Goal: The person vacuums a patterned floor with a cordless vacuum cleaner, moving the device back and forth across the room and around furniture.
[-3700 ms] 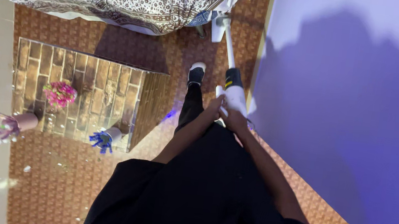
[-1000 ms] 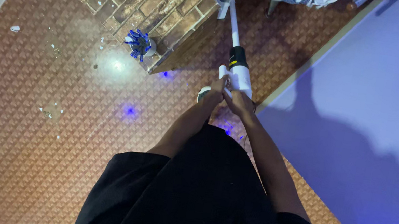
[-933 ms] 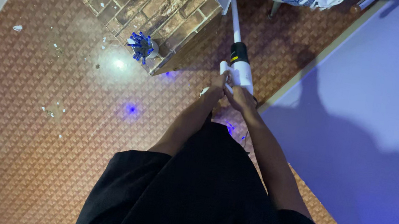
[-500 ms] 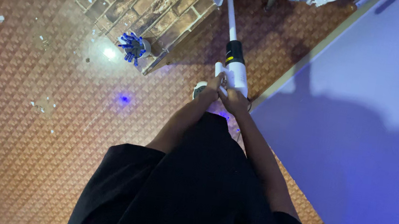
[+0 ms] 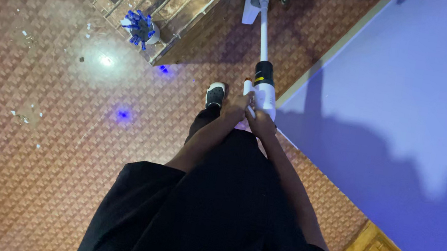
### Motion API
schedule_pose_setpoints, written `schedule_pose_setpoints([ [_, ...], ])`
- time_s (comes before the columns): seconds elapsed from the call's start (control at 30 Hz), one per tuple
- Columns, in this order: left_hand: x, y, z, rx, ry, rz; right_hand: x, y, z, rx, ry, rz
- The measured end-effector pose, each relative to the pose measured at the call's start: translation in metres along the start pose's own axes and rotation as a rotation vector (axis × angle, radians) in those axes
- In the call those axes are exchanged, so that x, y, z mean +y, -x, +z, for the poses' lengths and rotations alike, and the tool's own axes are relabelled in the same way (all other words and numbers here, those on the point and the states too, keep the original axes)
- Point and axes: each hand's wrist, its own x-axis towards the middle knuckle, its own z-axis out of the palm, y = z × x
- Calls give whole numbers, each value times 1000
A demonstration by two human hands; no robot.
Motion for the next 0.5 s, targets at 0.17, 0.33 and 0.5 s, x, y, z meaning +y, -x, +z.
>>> schedule_pose_setpoints([
  [0.17,-51,35,-17,-13,28,-8,34,40,21,51,-95,-189],
  [0.33,-115,73,-47,-4,67,26,79,90,60,-7,-34,-159],
  [0.5,-192,108,-79,8,74,67,121,153,103,-51,64,-167],
])
